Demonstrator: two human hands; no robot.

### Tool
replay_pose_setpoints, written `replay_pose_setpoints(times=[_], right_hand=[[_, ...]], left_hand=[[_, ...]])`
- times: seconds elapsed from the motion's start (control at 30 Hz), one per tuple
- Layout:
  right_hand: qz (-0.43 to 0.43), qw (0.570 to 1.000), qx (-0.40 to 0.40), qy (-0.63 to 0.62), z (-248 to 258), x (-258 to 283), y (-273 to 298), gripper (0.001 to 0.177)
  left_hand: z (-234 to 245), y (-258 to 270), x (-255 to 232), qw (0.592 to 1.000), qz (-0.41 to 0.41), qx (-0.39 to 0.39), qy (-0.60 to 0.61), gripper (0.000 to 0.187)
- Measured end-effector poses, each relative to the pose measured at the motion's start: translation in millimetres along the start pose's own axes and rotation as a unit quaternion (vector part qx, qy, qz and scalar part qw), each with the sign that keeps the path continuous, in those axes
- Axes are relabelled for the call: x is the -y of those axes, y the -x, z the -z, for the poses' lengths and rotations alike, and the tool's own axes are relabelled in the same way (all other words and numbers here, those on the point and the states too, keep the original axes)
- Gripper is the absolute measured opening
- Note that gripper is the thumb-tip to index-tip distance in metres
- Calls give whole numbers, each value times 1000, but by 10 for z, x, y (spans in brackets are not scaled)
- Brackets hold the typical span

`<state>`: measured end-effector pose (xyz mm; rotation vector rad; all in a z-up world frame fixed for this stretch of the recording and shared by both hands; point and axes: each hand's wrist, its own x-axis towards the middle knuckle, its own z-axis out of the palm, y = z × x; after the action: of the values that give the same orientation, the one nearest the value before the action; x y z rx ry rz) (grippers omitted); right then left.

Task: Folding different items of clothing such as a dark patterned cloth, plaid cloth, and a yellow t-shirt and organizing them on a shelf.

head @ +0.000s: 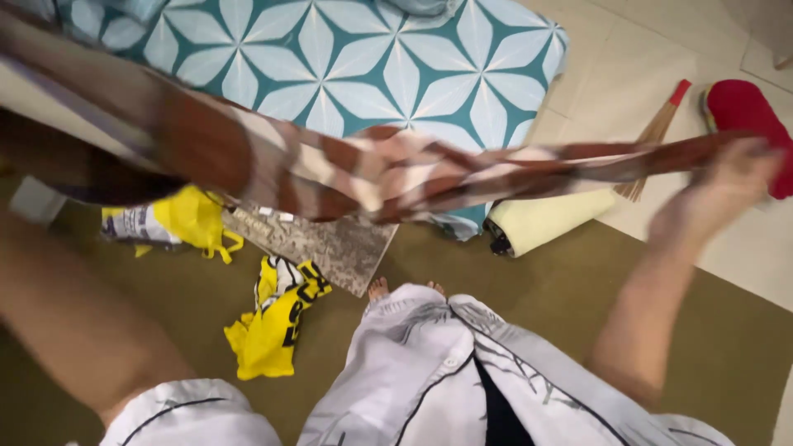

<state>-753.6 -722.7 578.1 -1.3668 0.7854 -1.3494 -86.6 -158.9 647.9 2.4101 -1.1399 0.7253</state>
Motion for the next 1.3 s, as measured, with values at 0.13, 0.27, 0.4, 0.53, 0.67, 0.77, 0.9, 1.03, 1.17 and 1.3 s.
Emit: replay_pose_setpoints(times=[0.13, 0.27, 0.4, 0.53, 0.67, 0.77, 0.9, 1.03, 1.17, 1.3], right_hand=[[49, 988, 73, 128, -433, 21, 162, 23], [56, 903, 283, 317, -625, -167, 407, 28], [-79, 989, 112, -53, -342, 773, 312, 20], [-32, 987, 99, -120, -226, 1217, 256, 29], [-54, 977, 198, -60, -936, 1093, 542, 22], [-48, 940, 328, -85, -1382, 934, 718, 25], [-48, 908, 404, -101, -1551, 820, 823, 19], [-197, 876, 403, -175, -1287, 272, 903, 21], [-210, 875, 401, -169, -1214, 102, 1029, 16], [-155, 910, 340, -181, -1322, 311, 1094, 16]], left_hand=[[1, 153, -526, 997, -23, -72, -17, 35], [84, 141, -865, 984, -68, -151, -66, 62], [-499, 513, -26, 969, 117, -214, 47, 26], [-290, 323, -630, 963, 123, -161, 178, 40], [-333, -133, -2584, 940, 116, -23, 319, 55], [-102, -271, -3580, 825, -54, 114, 551, 32], [-186, -145, -3960, 650, -77, 273, 704, 37], [-276, 5, -4048, 573, -78, 315, 753, 32], [-404, 65, -4082, 537, -88, 314, 778, 30], [-483, 117, -4049, 527, -99, 325, 779, 27]])
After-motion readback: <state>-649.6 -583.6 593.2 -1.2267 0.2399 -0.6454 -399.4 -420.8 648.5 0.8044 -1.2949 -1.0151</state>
